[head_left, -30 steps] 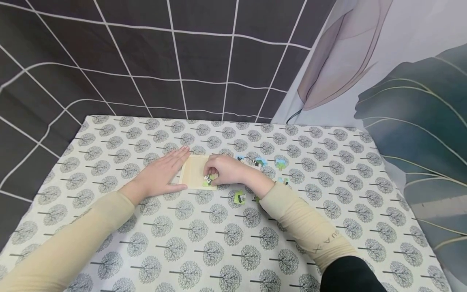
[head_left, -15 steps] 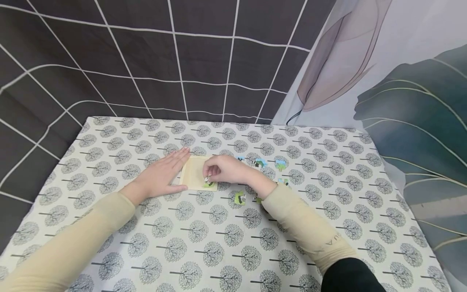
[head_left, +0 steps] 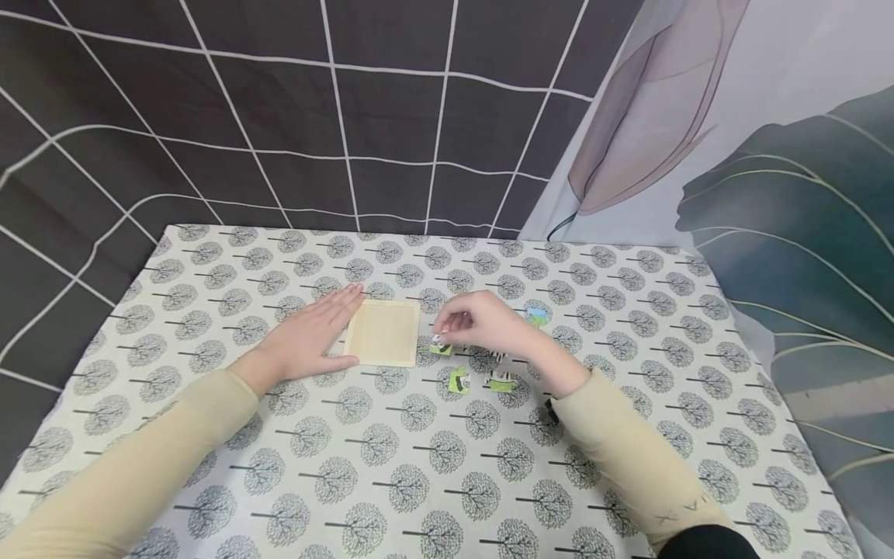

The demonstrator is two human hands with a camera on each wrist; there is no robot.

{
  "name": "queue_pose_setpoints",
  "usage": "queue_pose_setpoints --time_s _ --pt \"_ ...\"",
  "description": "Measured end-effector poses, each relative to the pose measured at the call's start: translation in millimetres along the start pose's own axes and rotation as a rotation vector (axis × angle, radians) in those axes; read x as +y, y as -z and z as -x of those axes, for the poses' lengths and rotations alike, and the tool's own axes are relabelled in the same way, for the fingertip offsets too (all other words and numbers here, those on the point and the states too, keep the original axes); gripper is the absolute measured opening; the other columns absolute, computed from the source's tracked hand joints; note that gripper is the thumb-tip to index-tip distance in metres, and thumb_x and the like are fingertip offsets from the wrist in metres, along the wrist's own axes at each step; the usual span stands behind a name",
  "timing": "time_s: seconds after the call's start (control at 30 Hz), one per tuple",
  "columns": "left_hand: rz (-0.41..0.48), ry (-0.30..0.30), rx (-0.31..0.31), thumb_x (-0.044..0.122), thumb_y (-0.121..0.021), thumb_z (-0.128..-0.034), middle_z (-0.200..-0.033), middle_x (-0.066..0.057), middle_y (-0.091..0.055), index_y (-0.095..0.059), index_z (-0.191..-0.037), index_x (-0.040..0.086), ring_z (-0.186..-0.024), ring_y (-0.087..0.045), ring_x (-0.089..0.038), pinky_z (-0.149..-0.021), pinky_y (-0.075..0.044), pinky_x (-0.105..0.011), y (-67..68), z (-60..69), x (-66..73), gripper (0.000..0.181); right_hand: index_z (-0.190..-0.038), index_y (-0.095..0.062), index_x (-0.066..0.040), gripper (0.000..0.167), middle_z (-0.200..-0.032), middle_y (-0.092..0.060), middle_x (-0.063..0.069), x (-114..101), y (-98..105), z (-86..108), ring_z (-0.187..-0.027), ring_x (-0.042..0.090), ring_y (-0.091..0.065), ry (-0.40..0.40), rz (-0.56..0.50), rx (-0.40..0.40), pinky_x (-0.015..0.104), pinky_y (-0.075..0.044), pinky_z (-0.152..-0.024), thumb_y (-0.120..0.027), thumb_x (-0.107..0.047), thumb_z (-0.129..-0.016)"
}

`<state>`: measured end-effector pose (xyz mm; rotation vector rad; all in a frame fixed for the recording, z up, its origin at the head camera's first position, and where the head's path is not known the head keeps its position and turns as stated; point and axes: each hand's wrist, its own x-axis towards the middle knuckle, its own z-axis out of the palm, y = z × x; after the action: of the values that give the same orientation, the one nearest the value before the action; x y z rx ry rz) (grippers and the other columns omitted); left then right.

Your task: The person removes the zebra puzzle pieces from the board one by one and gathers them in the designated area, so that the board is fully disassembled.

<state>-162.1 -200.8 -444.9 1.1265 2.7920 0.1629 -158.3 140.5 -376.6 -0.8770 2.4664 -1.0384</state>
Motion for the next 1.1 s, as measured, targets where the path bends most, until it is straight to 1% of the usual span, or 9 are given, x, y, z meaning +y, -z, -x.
queue_pose_setpoints --time_s 0.17,0.27,0.43,0.6,0.77,0.87,0.97,1.1 --pt "-0.001 0.001 0.003 0.065 -0.053 -0.1016 -0.178 -0.020 -0.009 -0.013 -0.168 -0.005 -0.166 -0.013 -0.038 -0.138 -0.017 -0.049 -0.1 0.1 0.1 0.104 -0.100 -0.077 -0.003 0.011 -0.094 -0.078 0.008 9 9 24.1 -0.085 0.013 -0.070 -0.017 -0.039 0.064 0.024 -0.063 -0.083 -0.080 -0.003 -0.090" --pt "0.002 0.000 0.003 0.065 -0.053 -0.1018 -0.178 -0.020 -0.008 -0.013 -0.168 -0.004 -0.167 -0.013 -0.038 -0.138 -0.016 -0.049 -0.3 0.0 0.5 0.104 -0.099 -0.078 -0.002 0.011 -0.093 -0.078 0.008 15 13 39.2 -0.084 0.012 -0.069 -0.039 -0.038 0.102 0.022 -0.062 -0.081 -0.080 -0.002 -0.089" --pt "0.004 0.001 0.002 0.065 -0.054 -0.1017 -0.178 -0.020 -0.008 -0.013 -0.168 -0.004 -0.167 -0.012 -0.038 -0.138 -0.016 -0.049 -0.9 0.9 -0.1 0.104 -0.099 -0.078 -0.003 0.010 -0.092 -0.078 0.006 26 19 65.1 -0.084 0.009 -0.068 -0.101 -0.015 0.133 0.019 -0.061 -0.080 -0.080 -0.001 -0.089" --pt "0.004 0.000 0.005 0.065 -0.055 -0.1013 -0.178 -0.020 -0.008 -0.014 -0.168 -0.004 -0.167 -0.013 -0.038 -0.138 -0.017 -0.050 -0.9 0.5 -0.3 0.105 -0.098 -0.078 -0.003 0.010 -0.091 -0.078 0.007 39 24 91.1 -0.082 0.005 -0.066 -0.128 0.016 0.148 0.018 -0.060 -0.078 -0.079 0.001 -0.089" --pt "0.001 0.001 0.001 0.066 -0.054 -0.1014 -0.178 -0.020 -0.007 -0.013 -0.168 -0.004 -0.167 -0.012 -0.037 -0.138 -0.016 -0.049 -0.6 -0.3 0.1 0.105 -0.096 -0.078 -0.005 0.011 -0.085 -0.076 0.003 51 28 114.2 -0.075 0.001 -0.062 -0.166 0.005 0.129 0.016 -0.058 -0.071 -0.079 0.002 -0.087" --pt "-0.001 0.001 -0.001 0.066 -0.054 -0.1016 -0.178 -0.020 -0.007 -0.012 -0.168 -0.004 -0.167 -0.012 -0.037 -0.138 -0.016 -0.049 -0.1 -0.6 0.2 0.105 -0.095 -0.079 -0.008 0.011 -0.084 -0.076 -0.002 57 30 124.6 -0.074 0.001 -0.062 -0.190 0.006 0.101 0.017 -0.058 -0.071 -0.082 0.000 -0.087" --pt "-0.003 0.003 -0.003 0.065 -0.053 -0.1018 -0.178 -0.020 -0.007 -0.012 -0.168 -0.004 -0.167 -0.012 -0.038 -0.138 -0.016 -0.050 0.3 -0.8 0.1 0.105 -0.094 -0.079 -0.009 0.011 -0.084 -0.075 -0.003 61 30 130.8 -0.075 0.001 -0.063 -0.198 0.021 0.075 0.018 -0.059 -0.073 -0.083 -0.003 -0.086" --pt "0.001 0.006 -0.006 0.065 -0.053 -0.1018 -0.178 -0.020 -0.007 -0.012 -0.168 -0.004 -0.167 -0.012 -0.038 -0.138 -0.015 -0.050 0.4 -0.5 0.1 0.104 -0.094 -0.078 -0.008 0.010 -0.086 -0.076 -0.001 63 31 133.8 -0.076 0.000 -0.063 -0.202 0.028 0.048 0.018 -0.059 -0.074 -0.083 -0.004 -0.086"
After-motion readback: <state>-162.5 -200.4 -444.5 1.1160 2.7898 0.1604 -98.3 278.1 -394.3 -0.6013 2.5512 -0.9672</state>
